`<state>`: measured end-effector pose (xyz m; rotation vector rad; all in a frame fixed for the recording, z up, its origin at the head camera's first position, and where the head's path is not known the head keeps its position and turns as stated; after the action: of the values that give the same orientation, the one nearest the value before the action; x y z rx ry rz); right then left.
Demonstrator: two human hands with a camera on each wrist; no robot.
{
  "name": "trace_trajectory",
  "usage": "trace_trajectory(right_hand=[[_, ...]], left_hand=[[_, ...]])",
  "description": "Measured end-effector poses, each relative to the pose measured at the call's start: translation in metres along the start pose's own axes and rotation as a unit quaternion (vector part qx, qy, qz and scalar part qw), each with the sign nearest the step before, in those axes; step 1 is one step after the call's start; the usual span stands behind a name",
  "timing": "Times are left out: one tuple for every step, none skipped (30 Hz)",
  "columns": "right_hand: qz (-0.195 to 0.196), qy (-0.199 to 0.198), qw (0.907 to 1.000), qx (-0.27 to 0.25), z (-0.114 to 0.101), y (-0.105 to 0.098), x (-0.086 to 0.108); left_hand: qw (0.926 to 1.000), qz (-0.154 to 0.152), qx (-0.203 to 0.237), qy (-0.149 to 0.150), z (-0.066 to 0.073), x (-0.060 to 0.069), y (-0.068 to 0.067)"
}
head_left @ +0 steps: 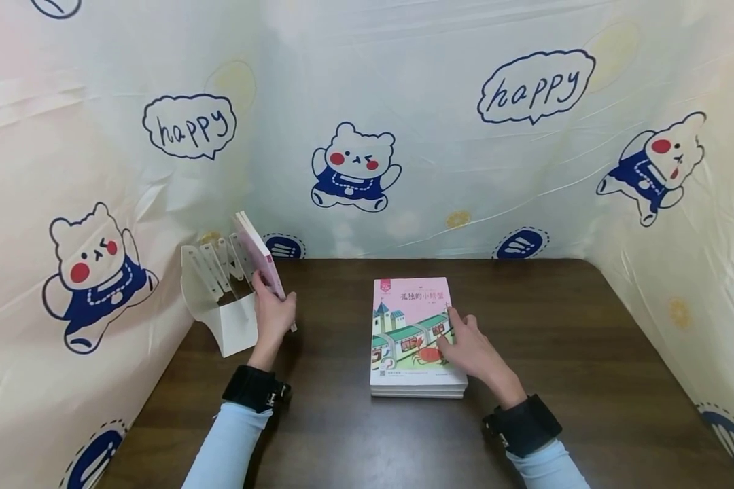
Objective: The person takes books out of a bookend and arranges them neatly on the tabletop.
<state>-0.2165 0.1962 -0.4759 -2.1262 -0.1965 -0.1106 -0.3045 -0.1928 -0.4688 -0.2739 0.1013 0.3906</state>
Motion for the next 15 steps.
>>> trace_trajectory(right_hand=[[-0.001,0.0,1.0,0.0,0.0,0.0,0.0],[-0.001,0.0,1.0,0.001,0.0,0.0,-0.001],[-0.001,0.0,1.0,0.001,0.0,0.0,-0.001],[-0.001,0.0,1.0,0.002,0.001,0.0,-0.001],[-0.001,-0.002,1.0,0.003,0.001,0.0,-0.002],[0.0,-0.002,1.0,0.003,0.001,0.0,-0.002],[0.0,-0.002,1.0,0.004,0.001,0.0,-0.002],[0.0,-0.002,1.0,0.005,0.001,0.0,-0.002],[0.0,-0.003,1.0,0.006,0.001,0.0,-0.002],[0.0,-0.002,1.0,0.007,0.001,0.0,-0.002],[0.0,-0.002,1.0,0.008,0.001,0.0,-0.002],[0.0,-0.002,1.0,0.008,0.001,0.0,-0.002],[0.0,-0.002,1.0,0.009,0.001,0.0,-0.002],[0.0,-0.003,1.0,0.009,0.001,0.0,-0.003],[0.0,-0.004,1.0,0.008,0.001,0.0,-0.003]], left_hand=[[1.0,-0.002,0.001,0.0,0.001,0.001,-0.001],[1.0,-0.004,0.003,-0.001,0.001,0.001,-0.001],[1.0,-0.006,0.005,-0.002,0.001,0.002,-0.001],[1.0,-0.006,0.007,-0.002,0.002,0.002,-0.001],[1.0,-0.007,0.007,-0.001,0.002,0.003,-0.001],[1.0,-0.007,0.006,0.001,0.002,0.003,-0.001],[0.9999,-0.007,0.007,0.002,0.002,0.004,-0.001],[0.9999,-0.007,0.005,0.004,0.002,0.005,-0.001],[0.9999,-0.007,0.004,0.007,0.002,0.006,0.0],[0.9999,-0.009,0.004,0.008,0.002,0.007,0.0],[0.9999,-0.011,0.004,0.008,0.003,0.008,0.0],[0.9999,-0.012,0.004,0.008,0.003,0.01,-0.001],[0.9999,-0.013,0.002,0.007,0.003,0.012,-0.001],[0.9999,-0.014,0.0,0.006,0.003,0.013,-0.001],[0.9999,-0.015,-0.001,0.005,0.003,0.015,-0.001]])
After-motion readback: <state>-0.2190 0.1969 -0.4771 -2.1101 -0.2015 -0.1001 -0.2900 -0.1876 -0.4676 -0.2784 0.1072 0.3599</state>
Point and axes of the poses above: each hand's wrist, its own x-axis away from the middle knuckle, its own y-axis out of the palm, z = x × y, the point moved 1 cm from there along -x, towards the middle knuckle, and after that the axes turned 9 degrees about x, right-handed, at the moved point
